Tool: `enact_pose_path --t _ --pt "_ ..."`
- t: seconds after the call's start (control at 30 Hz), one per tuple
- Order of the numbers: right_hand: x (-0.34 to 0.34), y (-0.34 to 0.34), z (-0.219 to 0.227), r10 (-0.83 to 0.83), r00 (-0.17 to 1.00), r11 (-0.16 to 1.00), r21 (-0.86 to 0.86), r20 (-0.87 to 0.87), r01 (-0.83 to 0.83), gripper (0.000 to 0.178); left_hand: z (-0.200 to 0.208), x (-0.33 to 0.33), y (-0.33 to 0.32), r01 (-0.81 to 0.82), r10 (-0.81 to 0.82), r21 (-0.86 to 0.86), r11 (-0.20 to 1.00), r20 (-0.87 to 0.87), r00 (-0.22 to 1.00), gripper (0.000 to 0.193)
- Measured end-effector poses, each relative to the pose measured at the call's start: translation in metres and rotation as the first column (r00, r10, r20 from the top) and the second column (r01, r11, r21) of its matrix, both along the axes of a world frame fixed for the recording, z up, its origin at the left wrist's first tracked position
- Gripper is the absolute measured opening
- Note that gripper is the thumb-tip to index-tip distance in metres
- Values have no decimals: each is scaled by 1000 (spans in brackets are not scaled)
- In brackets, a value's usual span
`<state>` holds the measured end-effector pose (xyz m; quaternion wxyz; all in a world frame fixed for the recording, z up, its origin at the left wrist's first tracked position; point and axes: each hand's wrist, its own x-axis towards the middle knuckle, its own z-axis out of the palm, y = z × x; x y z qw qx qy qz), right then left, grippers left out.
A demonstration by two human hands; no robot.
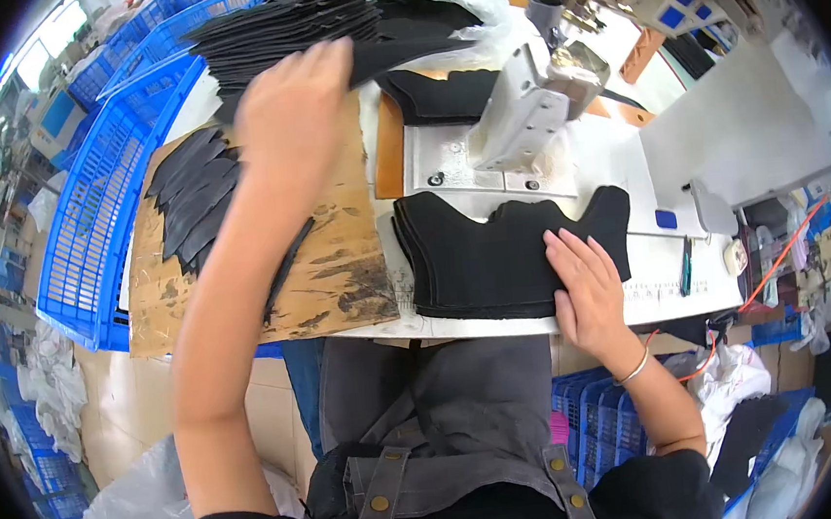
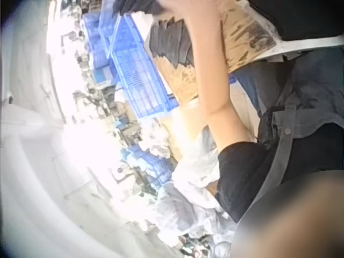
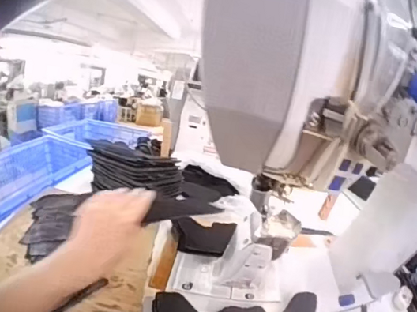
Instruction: The user is manufacturing shoe parts using a sewing machine.
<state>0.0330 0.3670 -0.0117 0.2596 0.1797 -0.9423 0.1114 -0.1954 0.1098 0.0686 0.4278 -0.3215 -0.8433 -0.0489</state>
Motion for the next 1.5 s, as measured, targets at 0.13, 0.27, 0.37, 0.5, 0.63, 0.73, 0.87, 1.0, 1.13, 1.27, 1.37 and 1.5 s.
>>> enact_pose_path --t 0.13,0.27,0.37,0.5,0.63,0.73,0.87,1.0,1.13,1.27,1.37,1.5 --pt "-2 -7 0 8 1000 999 39 23 -9 44 -27 -41 81 120 -121 -15 993 -117 986 15" --pt "-3 -14 -3 -11 1000 998 55 23 10 44 -60 -51 125 328 -188 -238 914 468 863 46" --pt "4 -8 -8 -39 999 997 71 27 37 39 -65 -50 103 465 -401 45 884 584 706 69" --pt "6 -6 -7 -55 998 992 115 32 51 40 -43 -47 0 341 -351 82 936 199 915 26" --pt "3 -6 -8 -27 999 995 101 33 24 41 -57 -74 -142 -74 -33 244 967 406 913 25" --pt "3 -4 -9 -37 999 994 103 33 33 41 -47 -70 -208 -181 -54 216 959 771 634 39" --pt "3 -5 -9 -49 998 993 108 25 46 41 -63 -48 -207 67 -93 70 995 499 862 48" --pt "3 -6 -10 -43 999 994 104 17 41 41 -66 -48 -207 44 -20 -26 999 585 811 43" --pt "4 -7 -10 -46 999 994 104 22 44 41 -65 -48 -209 77 -35 -48 996 581 813 33" --pt "5 -6 -10 -48 999 992 114 14 46 41 -67 -49 -204 59 -25 -40 997 571 820 17" --pt "5 -6 -10 -52 999 992 116 16 50 42 -78 -49 -206 -136 49 115 984 557 829 14" --pt "5 -7 -10 -55 998 995 86 19 53 41 -85 -49 -249 -620 207 561 548 627 751 26"
